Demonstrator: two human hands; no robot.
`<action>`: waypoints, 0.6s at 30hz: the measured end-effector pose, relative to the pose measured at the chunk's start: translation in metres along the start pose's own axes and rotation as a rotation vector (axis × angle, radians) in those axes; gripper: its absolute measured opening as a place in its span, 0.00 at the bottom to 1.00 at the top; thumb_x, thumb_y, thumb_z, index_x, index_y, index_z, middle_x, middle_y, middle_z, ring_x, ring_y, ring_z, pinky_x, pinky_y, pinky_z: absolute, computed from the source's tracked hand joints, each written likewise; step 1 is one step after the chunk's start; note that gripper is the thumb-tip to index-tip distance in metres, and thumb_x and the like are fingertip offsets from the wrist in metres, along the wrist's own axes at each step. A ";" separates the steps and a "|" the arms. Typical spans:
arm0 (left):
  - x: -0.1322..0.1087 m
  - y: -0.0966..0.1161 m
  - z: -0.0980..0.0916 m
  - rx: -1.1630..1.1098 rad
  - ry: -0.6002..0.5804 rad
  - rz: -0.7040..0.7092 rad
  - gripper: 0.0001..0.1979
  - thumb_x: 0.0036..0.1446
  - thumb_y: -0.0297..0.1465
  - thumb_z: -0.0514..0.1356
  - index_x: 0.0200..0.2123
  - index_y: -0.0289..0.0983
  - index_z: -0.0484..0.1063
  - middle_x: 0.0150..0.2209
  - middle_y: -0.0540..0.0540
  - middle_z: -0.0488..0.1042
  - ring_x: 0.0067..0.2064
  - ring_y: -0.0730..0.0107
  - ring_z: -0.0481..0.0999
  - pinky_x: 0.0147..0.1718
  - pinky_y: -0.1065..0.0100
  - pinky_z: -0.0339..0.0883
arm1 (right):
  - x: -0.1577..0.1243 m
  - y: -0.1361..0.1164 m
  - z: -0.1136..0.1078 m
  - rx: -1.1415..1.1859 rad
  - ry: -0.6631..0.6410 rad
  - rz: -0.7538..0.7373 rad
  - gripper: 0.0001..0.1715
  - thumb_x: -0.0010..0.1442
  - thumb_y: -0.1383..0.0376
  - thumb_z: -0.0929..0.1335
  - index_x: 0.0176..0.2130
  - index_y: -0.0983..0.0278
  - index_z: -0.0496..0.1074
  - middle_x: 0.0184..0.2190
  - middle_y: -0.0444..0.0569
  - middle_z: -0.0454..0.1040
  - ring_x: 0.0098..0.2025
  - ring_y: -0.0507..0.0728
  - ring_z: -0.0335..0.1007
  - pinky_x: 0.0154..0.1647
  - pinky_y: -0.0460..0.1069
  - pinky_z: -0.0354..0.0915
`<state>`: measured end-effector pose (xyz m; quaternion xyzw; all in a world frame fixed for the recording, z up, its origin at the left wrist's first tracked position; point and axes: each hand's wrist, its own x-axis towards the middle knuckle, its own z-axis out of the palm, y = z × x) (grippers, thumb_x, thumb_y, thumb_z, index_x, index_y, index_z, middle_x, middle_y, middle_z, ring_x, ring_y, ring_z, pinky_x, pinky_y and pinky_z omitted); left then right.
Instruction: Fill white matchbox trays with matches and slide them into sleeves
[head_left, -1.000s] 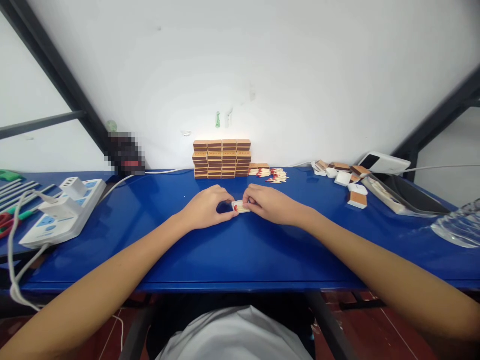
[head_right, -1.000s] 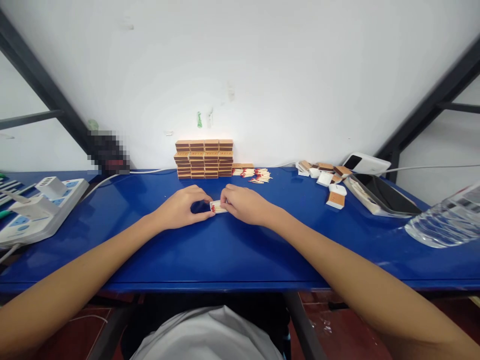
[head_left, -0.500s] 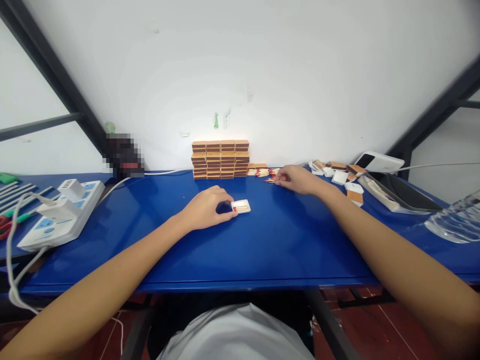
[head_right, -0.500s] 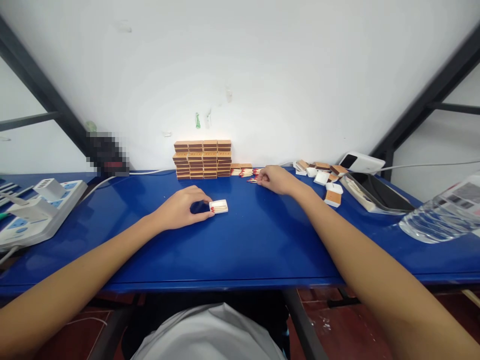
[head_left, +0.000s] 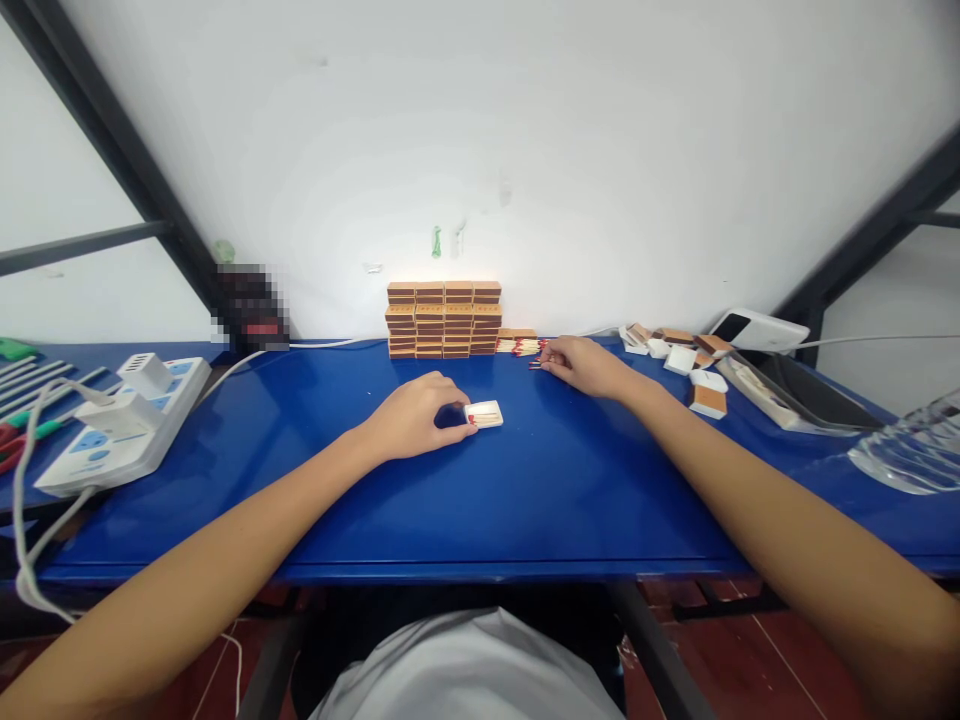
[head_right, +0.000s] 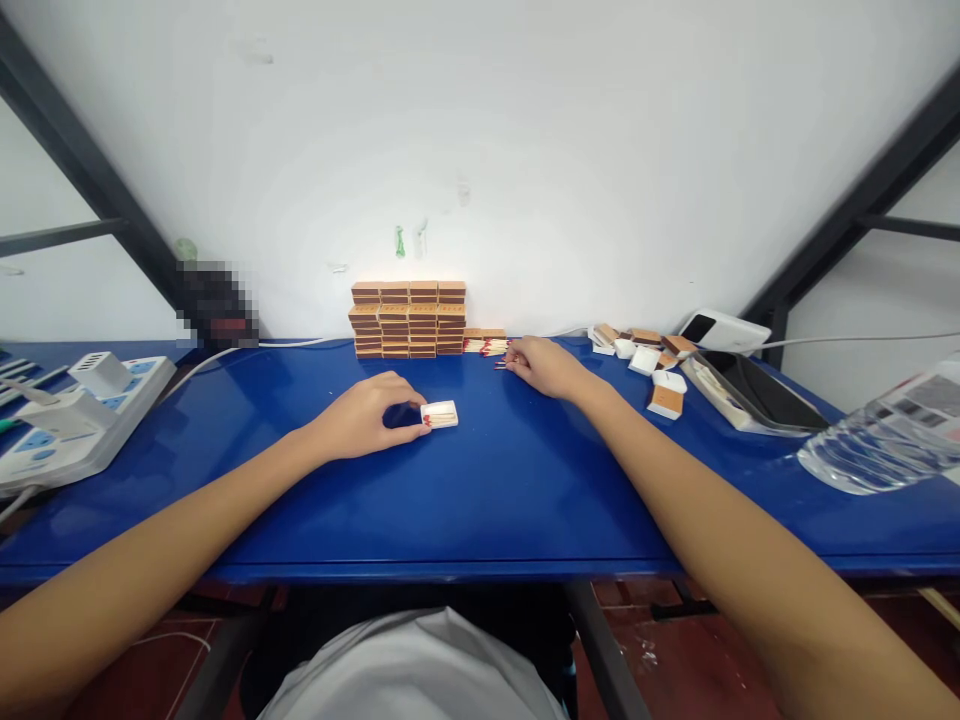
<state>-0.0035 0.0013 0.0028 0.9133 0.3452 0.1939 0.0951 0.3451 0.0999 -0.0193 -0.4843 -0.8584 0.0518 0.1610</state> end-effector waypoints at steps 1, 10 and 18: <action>0.000 0.000 0.000 -0.001 -0.001 -0.001 0.16 0.69 0.44 0.66 0.49 0.40 0.83 0.48 0.43 0.84 0.49 0.53 0.79 0.46 0.55 0.72 | 0.000 0.000 0.000 0.001 0.004 -0.001 0.09 0.69 0.61 0.66 0.38 0.62 0.73 0.35 0.52 0.78 0.33 0.57 0.68 0.36 0.50 0.58; 0.000 -0.001 0.001 -0.003 0.005 0.003 0.16 0.68 0.44 0.66 0.49 0.40 0.83 0.48 0.43 0.84 0.49 0.54 0.79 0.46 0.55 0.73 | 0.000 0.000 0.003 0.038 0.011 -0.006 0.11 0.69 0.61 0.65 0.39 0.63 0.75 0.34 0.52 0.78 0.33 0.58 0.69 0.37 0.50 0.59; 0.000 0.001 -0.001 0.002 0.000 -0.005 0.16 0.68 0.45 0.66 0.50 0.39 0.83 0.48 0.42 0.84 0.50 0.53 0.79 0.47 0.56 0.73 | 0.001 -0.004 0.006 0.117 0.014 -0.034 0.14 0.69 0.56 0.66 0.37 0.62 0.76 0.33 0.51 0.77 0.32 0.57 0.68 0.36 0.51 0.60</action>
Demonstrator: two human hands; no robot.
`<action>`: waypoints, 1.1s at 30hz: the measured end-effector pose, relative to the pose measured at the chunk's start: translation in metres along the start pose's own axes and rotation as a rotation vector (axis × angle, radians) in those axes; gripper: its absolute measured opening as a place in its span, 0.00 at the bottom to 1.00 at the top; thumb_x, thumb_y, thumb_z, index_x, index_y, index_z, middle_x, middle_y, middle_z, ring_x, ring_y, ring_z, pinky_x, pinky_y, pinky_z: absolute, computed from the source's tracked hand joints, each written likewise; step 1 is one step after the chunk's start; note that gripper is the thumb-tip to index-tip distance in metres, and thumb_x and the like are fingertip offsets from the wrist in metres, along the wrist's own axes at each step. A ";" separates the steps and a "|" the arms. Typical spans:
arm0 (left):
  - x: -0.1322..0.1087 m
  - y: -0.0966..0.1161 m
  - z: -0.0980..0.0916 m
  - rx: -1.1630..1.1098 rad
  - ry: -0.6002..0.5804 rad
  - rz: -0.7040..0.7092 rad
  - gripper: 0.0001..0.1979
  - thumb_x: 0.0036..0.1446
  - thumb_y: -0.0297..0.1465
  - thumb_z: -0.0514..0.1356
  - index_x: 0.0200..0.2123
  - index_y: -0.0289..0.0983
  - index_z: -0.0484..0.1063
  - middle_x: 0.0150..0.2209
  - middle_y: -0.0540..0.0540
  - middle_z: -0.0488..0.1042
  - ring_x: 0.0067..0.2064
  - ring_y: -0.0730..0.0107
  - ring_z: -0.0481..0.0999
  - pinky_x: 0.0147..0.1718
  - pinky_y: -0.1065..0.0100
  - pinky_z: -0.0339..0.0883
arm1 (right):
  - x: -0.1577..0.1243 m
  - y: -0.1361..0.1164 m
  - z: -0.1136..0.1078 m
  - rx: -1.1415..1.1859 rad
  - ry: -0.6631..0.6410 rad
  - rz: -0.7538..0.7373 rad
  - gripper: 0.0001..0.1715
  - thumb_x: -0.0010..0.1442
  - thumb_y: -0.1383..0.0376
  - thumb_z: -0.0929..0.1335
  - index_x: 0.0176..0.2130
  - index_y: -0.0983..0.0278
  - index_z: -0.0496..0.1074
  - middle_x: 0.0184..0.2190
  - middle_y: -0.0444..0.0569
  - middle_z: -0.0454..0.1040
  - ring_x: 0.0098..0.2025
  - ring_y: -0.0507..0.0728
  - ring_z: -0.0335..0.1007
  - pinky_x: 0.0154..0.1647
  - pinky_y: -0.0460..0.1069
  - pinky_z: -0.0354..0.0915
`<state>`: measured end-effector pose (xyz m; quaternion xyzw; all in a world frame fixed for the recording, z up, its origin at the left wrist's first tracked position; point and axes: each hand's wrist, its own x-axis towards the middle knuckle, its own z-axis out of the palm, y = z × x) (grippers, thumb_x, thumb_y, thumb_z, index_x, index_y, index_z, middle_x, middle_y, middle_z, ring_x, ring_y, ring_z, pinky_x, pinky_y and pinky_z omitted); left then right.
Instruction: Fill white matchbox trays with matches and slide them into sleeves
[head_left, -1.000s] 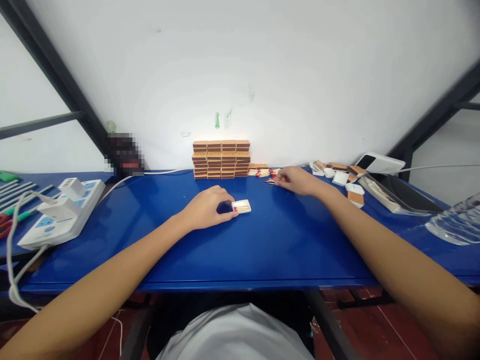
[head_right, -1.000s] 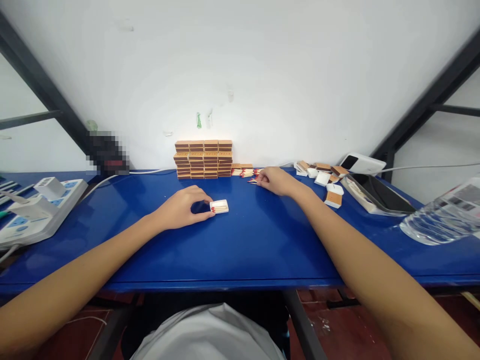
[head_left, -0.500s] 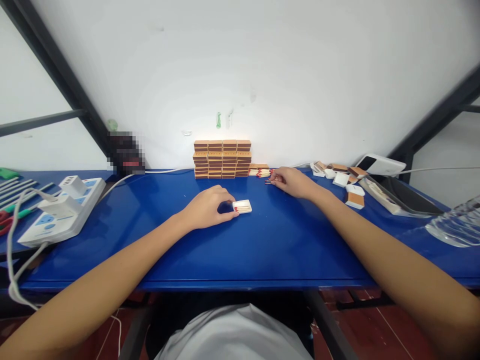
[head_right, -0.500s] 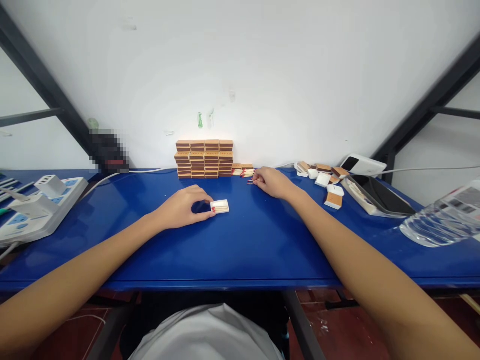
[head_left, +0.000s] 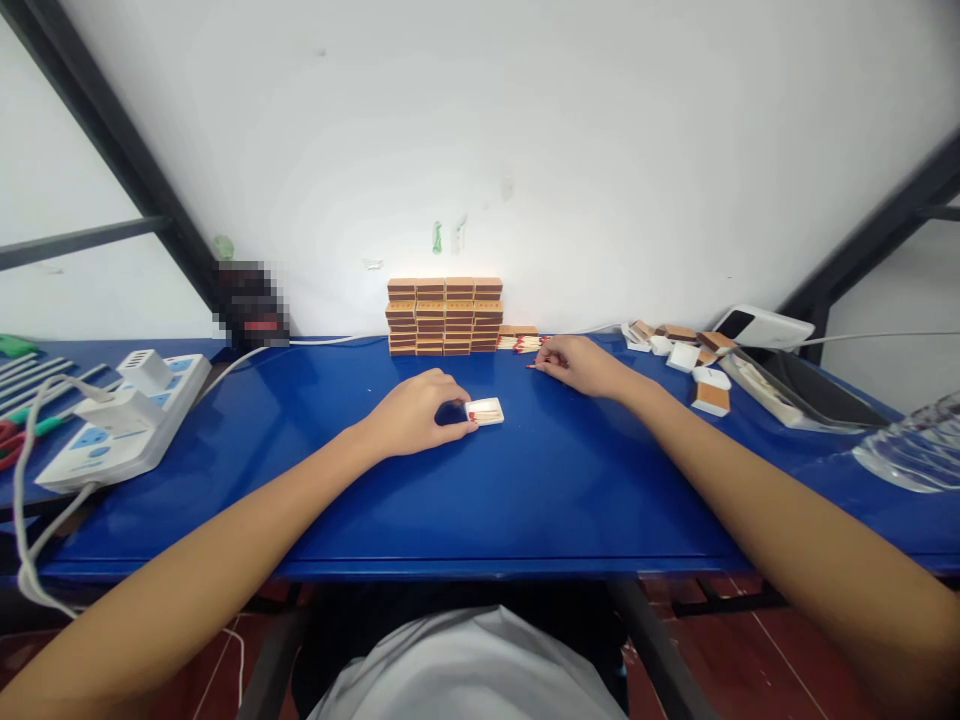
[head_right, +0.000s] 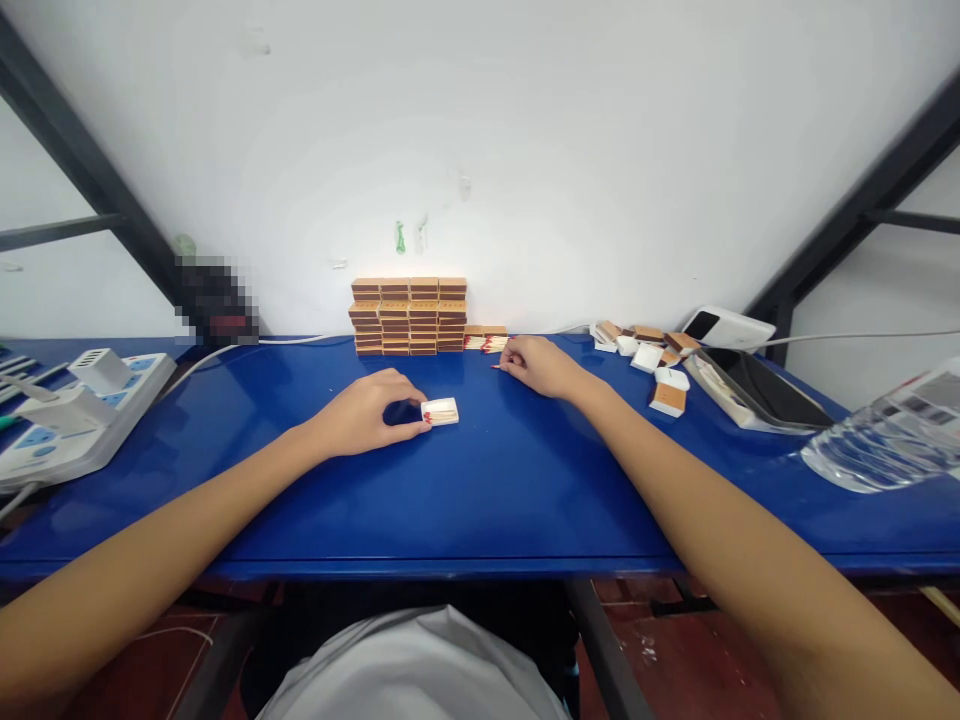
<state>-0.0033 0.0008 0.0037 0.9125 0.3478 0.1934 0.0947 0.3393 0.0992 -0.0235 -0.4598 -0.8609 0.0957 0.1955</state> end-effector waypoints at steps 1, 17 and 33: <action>0.000 0.000 0.000 0.000 -0.001 -0.001 0.16 0.68 0.44 0.66 0.50 0.39 0.83 0.48 0.42 0.84 0.50 0.53 0.79 0.47 0.56 0.73 | 0.001 0.001 0.001 0.000 -0.002 0.009 0.15 0.69 0.56 0.66 0.37 0.62 0.76 0.33 0.51 0.78 0.32 0.57 0.68 0.36 0.51 0.60; 0.000 0.000 0.001 0.003 0.012 0.004 0.14 0.68 0.43 0.67 0.48 0.40 0.83 0.46 0.43 0.84 0.48 0.54 0.79 0.46 0.57 0.72 | -0.010 -0.068 -0.004 0.085 0.013 -0.108 0.14 0.72 0.55 0.67 0.38 0.62 0.72 0.34 0.50 0.76 0.33 0.57 0.68 0.37 0.51 0.60; 0.000 -0.003 0.003 0.018 0.023 0.019 0.13 0.68 0.42 0.68 0.46 0.39 0.82 0.44 0.44 0.83 0.46 0.56 0.78 0.44 0.58 0.70 | -0.020 -0.117 0.021 0.132 -0.079 -0.214 0.10 0.74 0.58 0.67 0.43 0.61 0.74 0.41 0.51 0.76 0.37 0.57 0.70 0.38 0.51 0.61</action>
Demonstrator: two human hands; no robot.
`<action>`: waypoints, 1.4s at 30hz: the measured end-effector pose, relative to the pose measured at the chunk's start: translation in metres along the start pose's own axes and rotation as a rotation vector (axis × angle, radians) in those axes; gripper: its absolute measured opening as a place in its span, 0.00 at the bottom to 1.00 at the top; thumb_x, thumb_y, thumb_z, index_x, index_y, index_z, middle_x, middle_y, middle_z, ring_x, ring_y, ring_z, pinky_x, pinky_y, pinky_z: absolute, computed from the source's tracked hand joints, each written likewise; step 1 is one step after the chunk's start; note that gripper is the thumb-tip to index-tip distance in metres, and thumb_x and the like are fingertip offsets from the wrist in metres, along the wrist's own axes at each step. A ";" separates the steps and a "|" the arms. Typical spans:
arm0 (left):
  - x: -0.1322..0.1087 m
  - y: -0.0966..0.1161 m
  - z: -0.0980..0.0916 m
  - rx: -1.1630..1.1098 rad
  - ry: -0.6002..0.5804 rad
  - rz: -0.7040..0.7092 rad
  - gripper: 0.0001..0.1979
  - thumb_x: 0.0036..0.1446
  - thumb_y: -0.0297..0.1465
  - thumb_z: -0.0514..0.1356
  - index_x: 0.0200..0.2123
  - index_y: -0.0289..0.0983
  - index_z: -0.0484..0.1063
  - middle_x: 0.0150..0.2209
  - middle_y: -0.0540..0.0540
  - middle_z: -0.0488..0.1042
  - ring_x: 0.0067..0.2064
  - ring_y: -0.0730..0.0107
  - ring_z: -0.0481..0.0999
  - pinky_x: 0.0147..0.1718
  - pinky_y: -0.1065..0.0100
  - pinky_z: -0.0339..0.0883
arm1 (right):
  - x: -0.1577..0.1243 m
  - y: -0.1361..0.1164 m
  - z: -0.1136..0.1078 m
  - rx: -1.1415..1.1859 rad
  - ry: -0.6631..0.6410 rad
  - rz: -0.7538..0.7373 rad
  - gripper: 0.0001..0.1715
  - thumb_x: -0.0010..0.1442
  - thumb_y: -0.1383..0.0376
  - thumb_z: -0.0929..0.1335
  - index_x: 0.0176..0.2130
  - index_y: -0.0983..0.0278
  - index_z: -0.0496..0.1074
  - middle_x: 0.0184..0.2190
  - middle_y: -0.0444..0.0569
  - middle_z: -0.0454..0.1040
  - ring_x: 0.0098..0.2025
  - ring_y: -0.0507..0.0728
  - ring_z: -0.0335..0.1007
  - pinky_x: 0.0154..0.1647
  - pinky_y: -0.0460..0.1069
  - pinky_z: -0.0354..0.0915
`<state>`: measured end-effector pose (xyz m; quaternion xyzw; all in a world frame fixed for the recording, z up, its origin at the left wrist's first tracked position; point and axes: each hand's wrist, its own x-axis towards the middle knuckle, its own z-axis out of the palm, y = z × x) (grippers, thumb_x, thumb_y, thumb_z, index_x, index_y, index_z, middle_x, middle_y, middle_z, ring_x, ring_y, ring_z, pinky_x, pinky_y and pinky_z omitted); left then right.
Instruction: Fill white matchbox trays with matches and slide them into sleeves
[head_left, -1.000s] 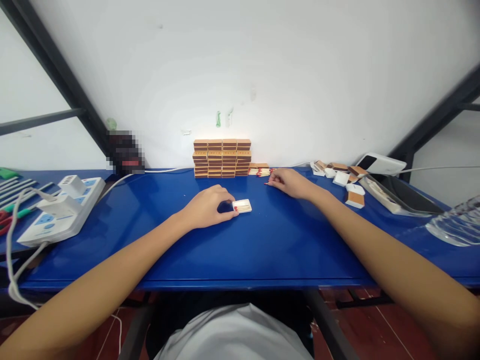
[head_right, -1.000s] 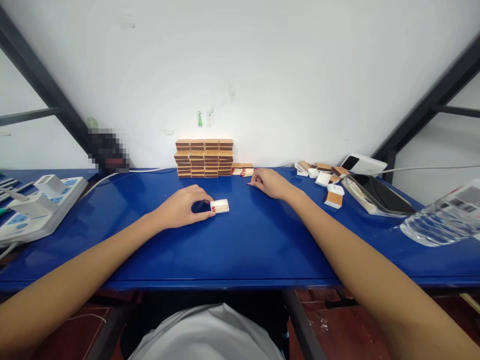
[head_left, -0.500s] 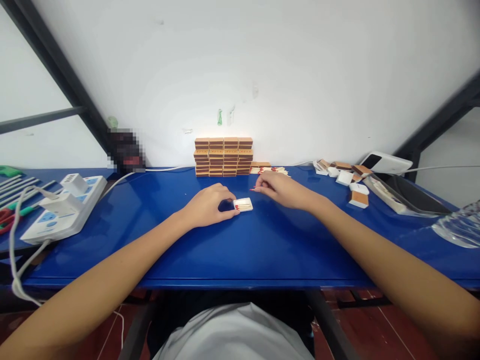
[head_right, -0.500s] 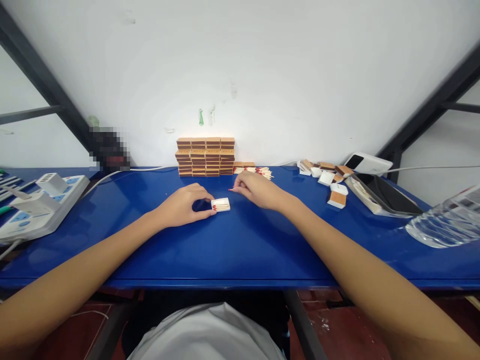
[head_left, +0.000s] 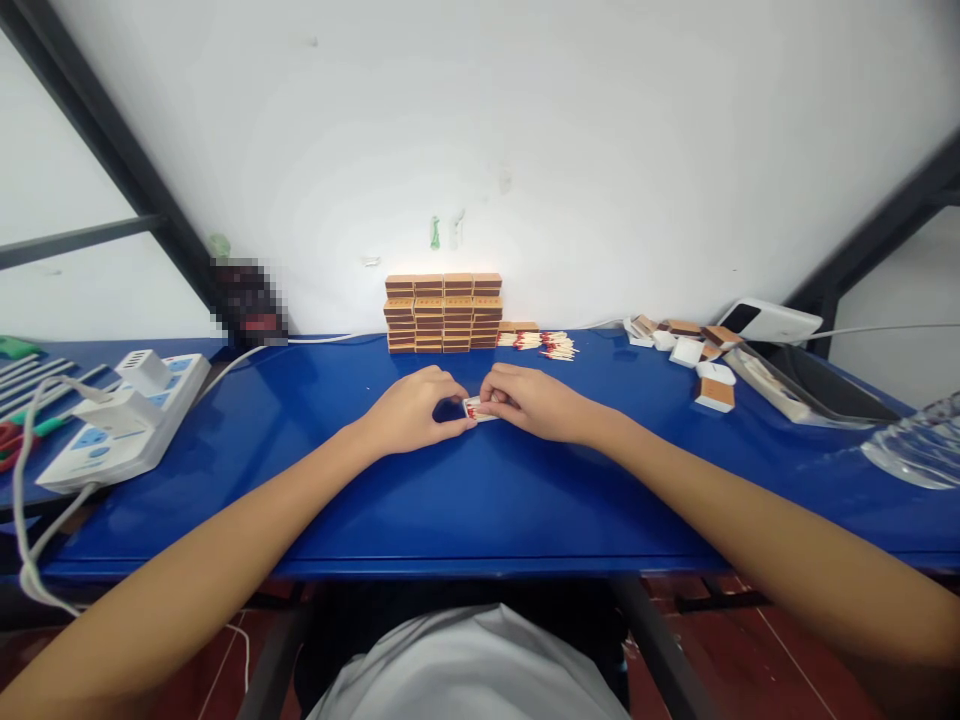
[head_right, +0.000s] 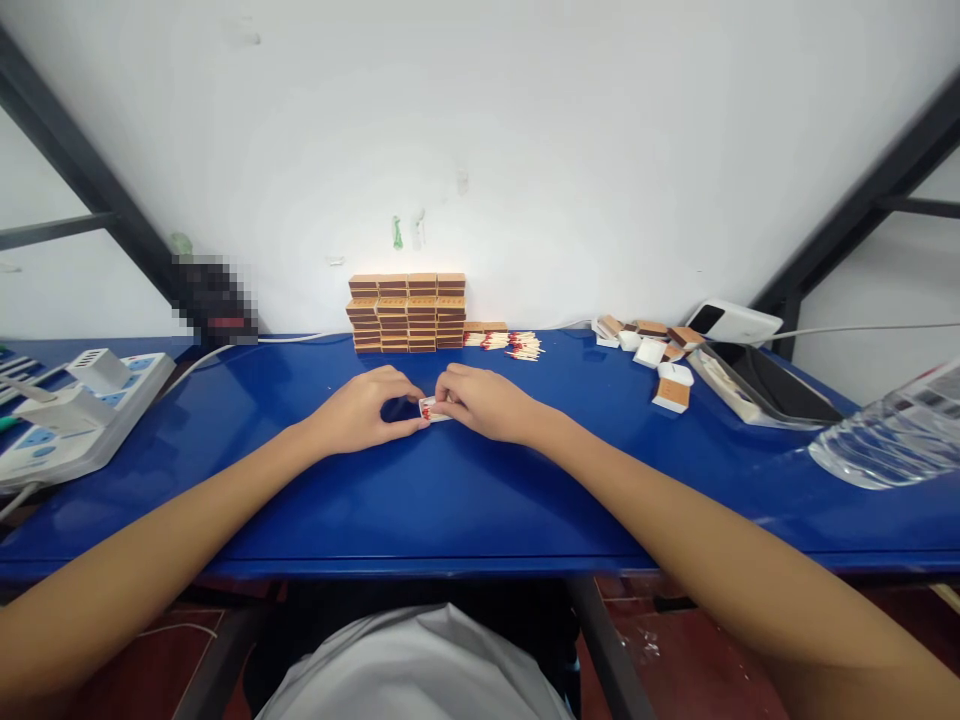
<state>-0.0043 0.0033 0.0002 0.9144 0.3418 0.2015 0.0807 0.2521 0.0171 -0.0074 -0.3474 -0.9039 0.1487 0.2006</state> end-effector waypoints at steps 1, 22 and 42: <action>0.000 0.000 0.000 0.001 -0.001 0.000 0.13 0.68 0.42 0.68 0.46 0.39 0.82 0.44 0.44 0.84 0.46 0.56 0.78 0.44 0.58 0.70 | 0.000 0.002 -0.002 -0.003 0.003 -0.006 0.10 0.74 0.59 0.67 0.42 0.62 0.74 0.40 0.51 0.75 0.37 0.57 0.70 0.38 0.51 0.61; 0.000 0.001 -0.001 -0.014 -0.012 -0.008 0.13 0.68 0.42 0.67 0.48 0.40 0.82 0.44 0.43 0.83 0.47 0.55 0.78 0.46 0.57 0.71 | 0.001 0.011 -0.012 0.144 0.016 0.005 0.07 0.68 0.62 0.70 0.41 0.62 0.79 0.34 0.48 0.79 0.34 0.55 0.71 0.37 0.50 0.65; 0.001 0.002 -0.001 -0.015 -0.001 0.000 0.13 0.68 0.43 0.67 0.46 0.40 0.83 0.43 0.44 0.83 0.46 0.56 0.78 0.45 0.58 0.70 | 0.001 0.018 -0.019 0.260 0.079 0.044 0.12 0.64 0.56 0.74 0.36 0.60 0.71 0.32 0.45 0.77 0.31 0.54 0.69 0.34 0.50 0.63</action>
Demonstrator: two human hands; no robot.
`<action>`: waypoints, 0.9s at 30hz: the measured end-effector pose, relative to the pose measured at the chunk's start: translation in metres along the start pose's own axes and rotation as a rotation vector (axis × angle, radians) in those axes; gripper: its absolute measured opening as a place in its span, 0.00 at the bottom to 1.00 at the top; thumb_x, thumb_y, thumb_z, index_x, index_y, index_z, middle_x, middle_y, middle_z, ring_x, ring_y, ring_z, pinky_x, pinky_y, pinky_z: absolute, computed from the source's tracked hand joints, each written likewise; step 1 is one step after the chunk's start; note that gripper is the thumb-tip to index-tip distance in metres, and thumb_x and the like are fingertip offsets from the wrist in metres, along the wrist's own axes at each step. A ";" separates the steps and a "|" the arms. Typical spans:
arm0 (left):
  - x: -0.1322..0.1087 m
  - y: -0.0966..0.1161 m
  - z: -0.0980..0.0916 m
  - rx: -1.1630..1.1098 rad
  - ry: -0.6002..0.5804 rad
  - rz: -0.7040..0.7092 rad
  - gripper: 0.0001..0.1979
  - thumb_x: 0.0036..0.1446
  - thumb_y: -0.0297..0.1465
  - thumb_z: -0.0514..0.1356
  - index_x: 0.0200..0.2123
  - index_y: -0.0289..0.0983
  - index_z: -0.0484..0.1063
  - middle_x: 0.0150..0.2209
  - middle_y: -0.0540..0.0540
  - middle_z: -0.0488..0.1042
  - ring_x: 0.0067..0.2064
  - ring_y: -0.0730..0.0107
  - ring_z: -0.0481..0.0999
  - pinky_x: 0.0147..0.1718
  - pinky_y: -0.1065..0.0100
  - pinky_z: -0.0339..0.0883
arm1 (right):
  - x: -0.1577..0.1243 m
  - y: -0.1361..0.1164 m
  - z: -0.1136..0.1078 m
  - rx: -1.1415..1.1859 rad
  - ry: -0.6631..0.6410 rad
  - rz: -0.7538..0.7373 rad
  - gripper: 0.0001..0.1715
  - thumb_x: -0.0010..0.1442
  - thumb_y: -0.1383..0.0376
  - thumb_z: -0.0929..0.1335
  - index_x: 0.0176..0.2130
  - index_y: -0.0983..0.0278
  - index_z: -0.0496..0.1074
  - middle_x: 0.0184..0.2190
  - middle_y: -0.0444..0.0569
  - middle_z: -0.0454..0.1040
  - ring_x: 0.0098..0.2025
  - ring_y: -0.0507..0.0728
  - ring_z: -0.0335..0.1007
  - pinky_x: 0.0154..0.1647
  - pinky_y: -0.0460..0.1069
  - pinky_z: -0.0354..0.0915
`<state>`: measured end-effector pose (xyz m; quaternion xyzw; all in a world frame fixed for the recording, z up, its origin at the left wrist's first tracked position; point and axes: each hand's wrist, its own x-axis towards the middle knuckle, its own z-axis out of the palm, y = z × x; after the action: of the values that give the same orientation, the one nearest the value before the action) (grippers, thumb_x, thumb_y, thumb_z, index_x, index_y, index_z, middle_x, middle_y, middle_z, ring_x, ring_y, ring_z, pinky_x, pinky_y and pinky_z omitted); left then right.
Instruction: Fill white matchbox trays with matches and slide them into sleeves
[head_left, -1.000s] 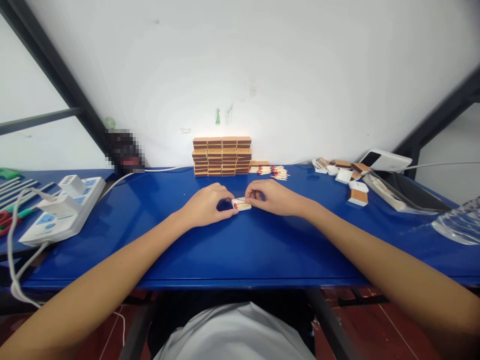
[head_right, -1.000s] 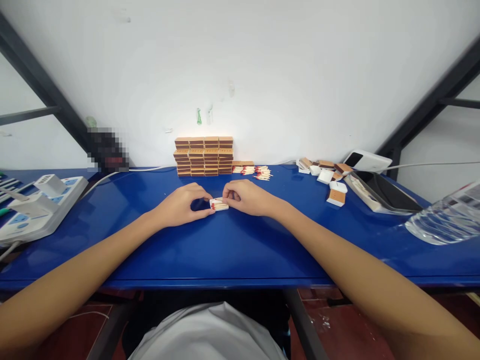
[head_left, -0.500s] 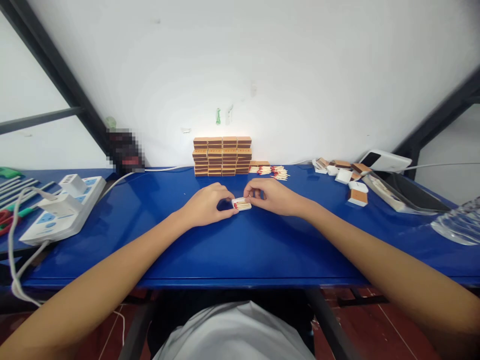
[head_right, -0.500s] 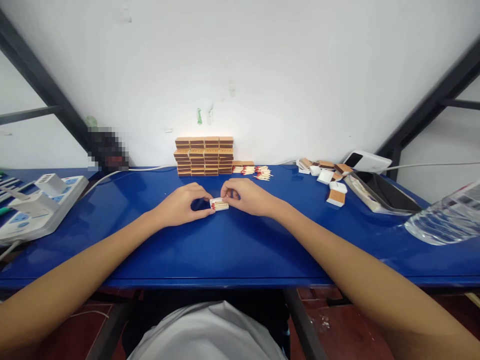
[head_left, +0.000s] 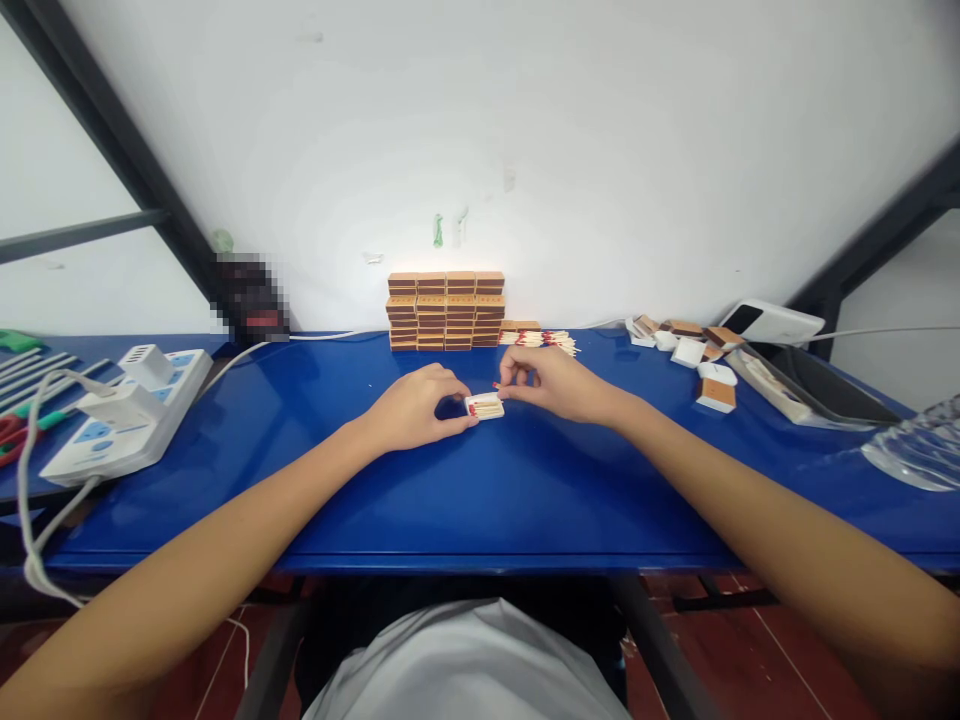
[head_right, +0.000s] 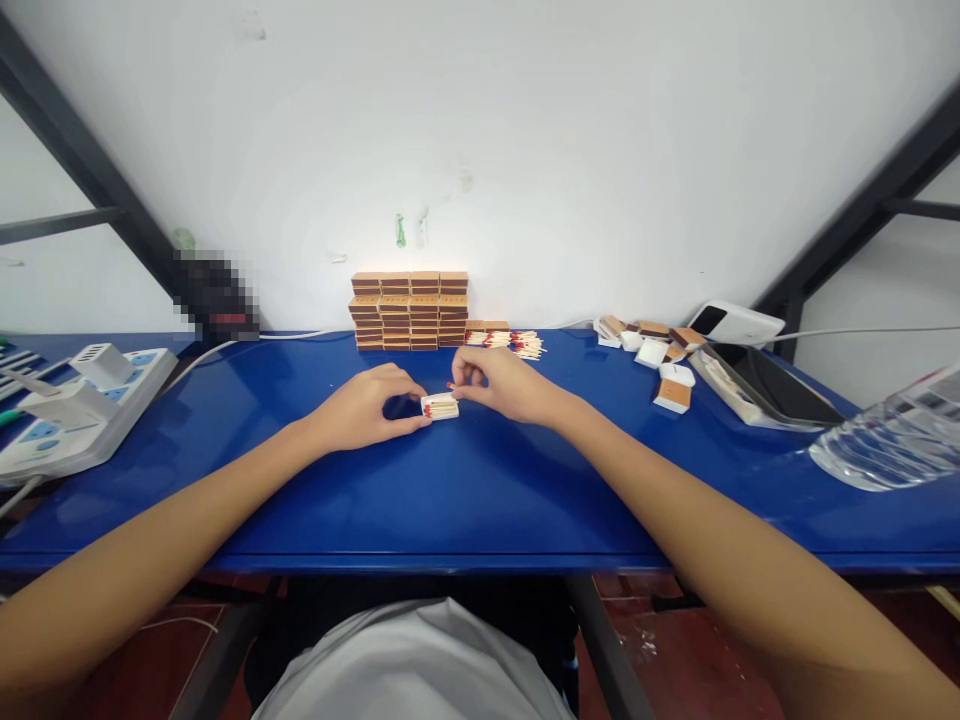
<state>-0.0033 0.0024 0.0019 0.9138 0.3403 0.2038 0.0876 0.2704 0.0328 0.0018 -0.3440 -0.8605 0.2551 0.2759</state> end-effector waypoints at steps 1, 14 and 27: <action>0.000 0.000 0.000 0.000 0.002 0.003 0.13 0.68 0.43 0.67 0.46 0.41 0.83 0.43 0.44 0.83 0.46 0.56 0.78 0.45 0.58 0.70 | 0.000 0.001 -0.001 0.005 0.007 0.000 0.13 0.64 0.56 0.74 0.36 0.60 0.71 0.33 0.46 0.78 0.31 0.54 0.69 0.35 0.50 0.64; -0.001 0.001 0.000 0.009 -0.002 -0.009 0.13 0.67 0.41 0.67 0.47 0.39 0.82 0.44 0.43 0.83 0.47 0.55 0.78 0.45 0.57 0.71 | -0.001 0.002 0.000 -0.030 -0.046 0.063 0.12 0.63 0.56 0.74 0.36 0.60 0.73 0.30 0.45 0.77 0.31 0.55 0.70 0.34 0.49 0.63; 0.000 0.001 0.000 -0.001 0.009 0.010 0.13 0.68 0.42 0.67 0.47 0.40 0.82 0.44 0.43 0.84 0.47 0.55 0.79 0.46 0.57 0.71 | -0.002 -0.003 0.007 -0.073 -0.030 0.004 0.09 0.65 0.58 0.73 0.38 0.60 0.73 0.31 0.45 0.78 0.32 0.54 0.71 0.34 0.49 0.62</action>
<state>-0.0027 0.0014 0.0021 0.9145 0.3361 0.2084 0.0855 0.2657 0.0276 -0.0013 -0.3516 -0.8726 0.2292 0.2499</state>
